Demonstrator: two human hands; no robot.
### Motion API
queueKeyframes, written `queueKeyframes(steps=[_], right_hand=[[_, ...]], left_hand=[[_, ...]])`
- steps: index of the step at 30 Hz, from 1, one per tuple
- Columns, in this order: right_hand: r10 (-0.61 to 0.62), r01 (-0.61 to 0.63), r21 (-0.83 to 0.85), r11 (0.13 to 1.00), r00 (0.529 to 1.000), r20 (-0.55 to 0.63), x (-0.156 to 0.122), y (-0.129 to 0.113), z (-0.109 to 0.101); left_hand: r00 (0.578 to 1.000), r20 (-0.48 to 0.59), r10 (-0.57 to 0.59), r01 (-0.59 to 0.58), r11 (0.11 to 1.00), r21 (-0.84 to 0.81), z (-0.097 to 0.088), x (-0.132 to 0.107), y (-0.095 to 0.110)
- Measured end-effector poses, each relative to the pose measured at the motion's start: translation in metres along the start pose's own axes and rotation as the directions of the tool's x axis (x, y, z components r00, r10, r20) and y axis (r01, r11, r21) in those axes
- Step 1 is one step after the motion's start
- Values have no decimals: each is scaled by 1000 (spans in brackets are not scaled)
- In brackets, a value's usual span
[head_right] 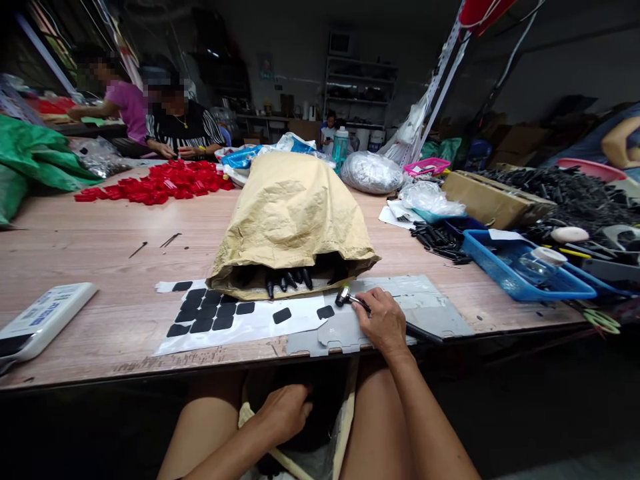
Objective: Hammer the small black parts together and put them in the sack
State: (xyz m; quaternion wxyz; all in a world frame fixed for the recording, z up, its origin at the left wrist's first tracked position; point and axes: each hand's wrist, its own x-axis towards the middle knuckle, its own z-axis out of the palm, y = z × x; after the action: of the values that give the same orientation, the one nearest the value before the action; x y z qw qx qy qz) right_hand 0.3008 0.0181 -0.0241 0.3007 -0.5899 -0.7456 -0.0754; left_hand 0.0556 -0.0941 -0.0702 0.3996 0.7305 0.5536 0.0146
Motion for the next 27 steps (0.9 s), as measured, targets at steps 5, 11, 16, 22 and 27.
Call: queueKeyframes(steps=[5, 11, 16, 22, 27], right_hand=[[6, -5, -25, 1000, 1000, 11, 0, 0, 1], [27, -27, -9, 1000, 999, 28, 0, -2, -1], [32, -33, 6, 999, 999, 41, 1, -3, -3], [56, -56, -3, 998, 998, 35, 1, -4, -3], [35, -36, 7, 999, 999, 30, 1, -3, -4]], left_hand=[[977, -171, 123, -138, 987, -80, -83, -26, 29], [682, -701, -206, 268, 963, -22, -179, 22, 18], [717, -612, -335, 448, 893, 36, -190, 42, 12], [746, -644, -171, 306, 947, 102, -168, 4, 12], [831, -511, 221, -196, 975, 104, -140, 10, 12]])
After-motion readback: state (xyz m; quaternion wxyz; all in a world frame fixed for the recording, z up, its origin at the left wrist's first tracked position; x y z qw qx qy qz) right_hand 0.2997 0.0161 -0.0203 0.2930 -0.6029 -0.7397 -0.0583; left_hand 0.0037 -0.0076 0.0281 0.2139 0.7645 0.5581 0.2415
